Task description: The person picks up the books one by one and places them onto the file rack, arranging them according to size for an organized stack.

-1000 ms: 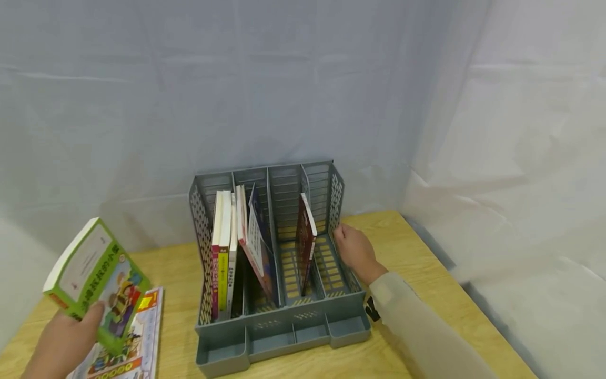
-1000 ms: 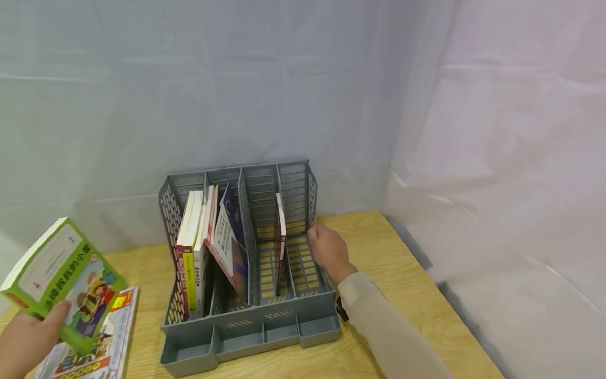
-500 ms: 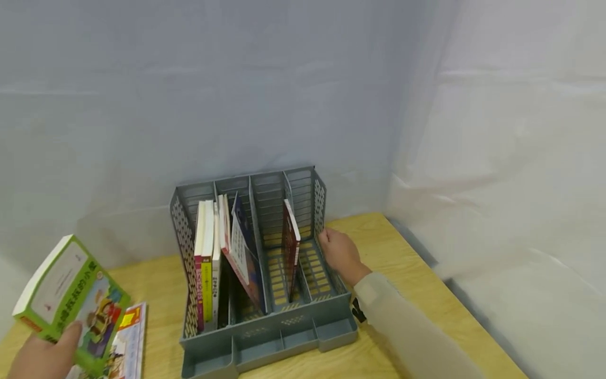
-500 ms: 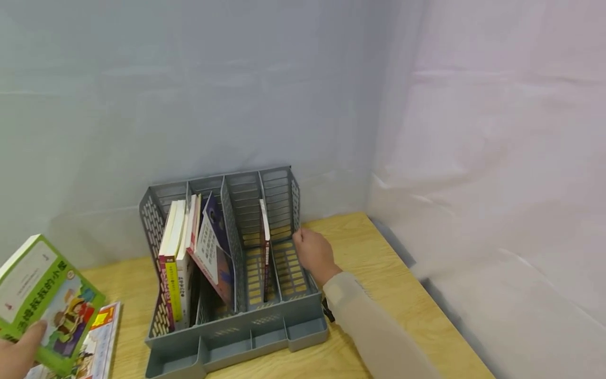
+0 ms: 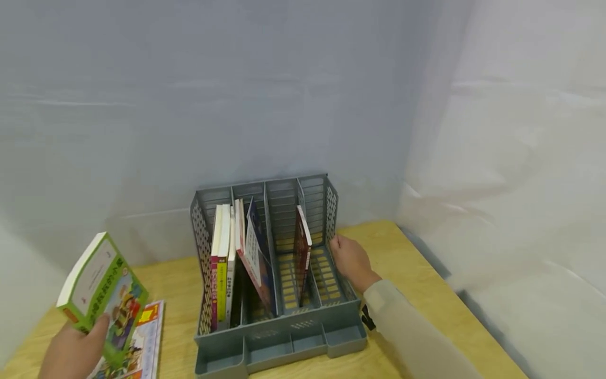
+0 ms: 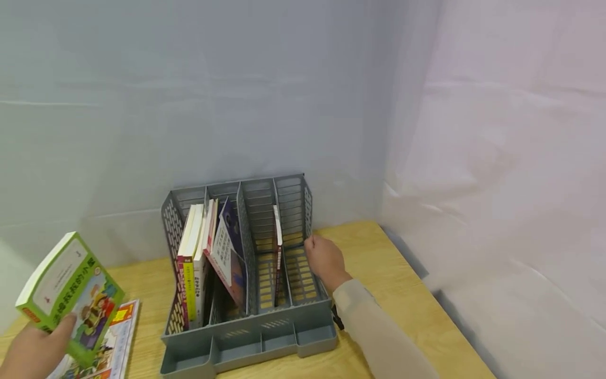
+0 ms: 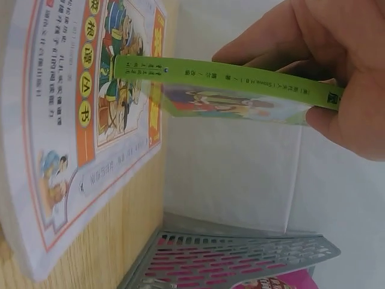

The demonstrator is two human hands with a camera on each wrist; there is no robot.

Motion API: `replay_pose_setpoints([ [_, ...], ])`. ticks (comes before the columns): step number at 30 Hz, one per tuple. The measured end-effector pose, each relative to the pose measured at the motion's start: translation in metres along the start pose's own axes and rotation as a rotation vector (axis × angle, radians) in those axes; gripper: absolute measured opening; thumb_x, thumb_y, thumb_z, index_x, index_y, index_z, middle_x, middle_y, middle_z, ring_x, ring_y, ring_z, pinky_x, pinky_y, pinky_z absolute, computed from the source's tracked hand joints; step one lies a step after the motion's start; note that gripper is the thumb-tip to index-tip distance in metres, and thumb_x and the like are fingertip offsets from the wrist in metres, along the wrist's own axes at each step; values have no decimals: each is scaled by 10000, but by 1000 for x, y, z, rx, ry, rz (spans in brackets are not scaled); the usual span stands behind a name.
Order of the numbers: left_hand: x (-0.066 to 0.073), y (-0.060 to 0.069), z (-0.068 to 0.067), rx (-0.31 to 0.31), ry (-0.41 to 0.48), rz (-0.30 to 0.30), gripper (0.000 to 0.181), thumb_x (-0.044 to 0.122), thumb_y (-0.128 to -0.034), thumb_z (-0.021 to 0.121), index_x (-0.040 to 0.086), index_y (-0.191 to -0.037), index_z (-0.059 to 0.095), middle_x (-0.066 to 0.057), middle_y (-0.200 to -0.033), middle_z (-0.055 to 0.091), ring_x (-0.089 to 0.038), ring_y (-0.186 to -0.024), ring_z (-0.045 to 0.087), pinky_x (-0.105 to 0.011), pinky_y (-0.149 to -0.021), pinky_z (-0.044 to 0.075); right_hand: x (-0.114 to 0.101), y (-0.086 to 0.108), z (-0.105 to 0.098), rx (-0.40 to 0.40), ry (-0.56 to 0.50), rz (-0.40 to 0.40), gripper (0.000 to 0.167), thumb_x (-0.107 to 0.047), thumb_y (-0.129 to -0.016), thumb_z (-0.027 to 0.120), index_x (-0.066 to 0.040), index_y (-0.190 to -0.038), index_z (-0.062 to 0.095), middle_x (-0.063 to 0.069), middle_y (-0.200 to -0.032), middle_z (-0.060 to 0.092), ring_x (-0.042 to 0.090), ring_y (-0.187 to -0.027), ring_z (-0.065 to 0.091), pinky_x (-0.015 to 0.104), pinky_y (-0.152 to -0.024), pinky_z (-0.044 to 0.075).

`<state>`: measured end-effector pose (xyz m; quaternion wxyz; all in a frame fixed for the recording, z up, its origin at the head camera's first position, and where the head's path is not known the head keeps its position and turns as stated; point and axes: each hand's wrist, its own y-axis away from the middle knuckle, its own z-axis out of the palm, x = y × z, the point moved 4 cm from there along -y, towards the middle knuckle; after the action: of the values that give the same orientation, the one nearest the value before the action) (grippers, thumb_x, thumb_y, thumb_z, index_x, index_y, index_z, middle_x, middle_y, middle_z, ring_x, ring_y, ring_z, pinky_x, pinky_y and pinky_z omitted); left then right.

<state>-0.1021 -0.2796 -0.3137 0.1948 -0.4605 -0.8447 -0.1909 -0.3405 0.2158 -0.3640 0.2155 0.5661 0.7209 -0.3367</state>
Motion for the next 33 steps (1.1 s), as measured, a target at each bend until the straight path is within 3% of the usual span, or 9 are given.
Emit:
replay_pose_setpoints([
  [4,2,8,-2,-20,36,21,726,408,-1103,337,-103,-1580,140,-467,-1449,349,-657,-1186,520,-701,-782,512,-1,0,0,-3,-13,-8,414,-305,-1099,293,-153,-727,388,30,-602,445,194,-518,324,336,-546,282],
  [7,7,15,-5,19,63,32,718,394,-1104,345,-91,-1589,134,-466,-1460,341,-655,-1209,502,-721,-824,492,-1,-1,0,-9,-1,-2,414,-310,-1105,290,-155,-734,391,31,-608,449,195,-523,329,337,-551,288],
  [12,27,33,-20,196,163,53,671,350,-1095,398,-56,-1597,217,-458,-1432,408,-638,-1192,538,-681,-803,530,0,1,-1,-10,10,14,400,-304,-1089,286,-152,-739,406,32,-616,458,200,-530,343,339,-553,297],
  [15,44,48,-30,285,292,53,655,352,-1091,414,33,-1629,222,-419,-1464,429,-624,-1221,533,-689,-844,527,-2,2,-2,-5,3,12,397,-293,-1083,289,-150,-732,409,37,-616,467,206,-530,354,343,-557,299],
  [21,86,84,-41,450,483,106,603,291,-1097,429,409,-1636,185,-132,-1612,422,-437,-1351,531,-622,-988,506,-3,2,-2,-6,0,-1,398,-293,-1087,288,-151,-732,395,44,-622,478,214,-535,384,346,-564,308],
  [25,118,108,-47,613,561,318,669,153,-1083,481,448,-1611,196,7,-1597,452,-234,-1363,552,-373,-1005,546,-3,2,-3,-9,-4,0,401,-298,-1093,291,-153,-730,383,37,-617,485,204,-533,386,339,-561,303],
  [28,143,126,-51,725,603,594,691,21,-1044,501,292,-1626,248,-57,-1567,487,-209,-1344,574,-242,-977,536,-3,2,-4,-8,-11,-8,396,-286,-1091,291,-156,-724,361,38,-612,468,198,-531,356,335,-560,284],
  [31,165,141,-51,767,687,863,668,-73,-995,492,110,-1600,275,-166,-1555,476,-268,-1345,577,-243,-991,529,-4,2,-4,-7,-10,-15,382,-270,-1086,300,-163,-721,342,34,-610,430,190,-535,320,330,-562,268],
  [33,177,147,-48,778,766,1003,645,-113,-956,489,1,-1557,282,-235,-1541,466,-323,-1349,570,-279,-1014,527,-4,2,-3,-8,-9,-14,376,-267,-1083,305,-167,-722,337,31,-612,411,189,-540,301,330,-564,260],
])
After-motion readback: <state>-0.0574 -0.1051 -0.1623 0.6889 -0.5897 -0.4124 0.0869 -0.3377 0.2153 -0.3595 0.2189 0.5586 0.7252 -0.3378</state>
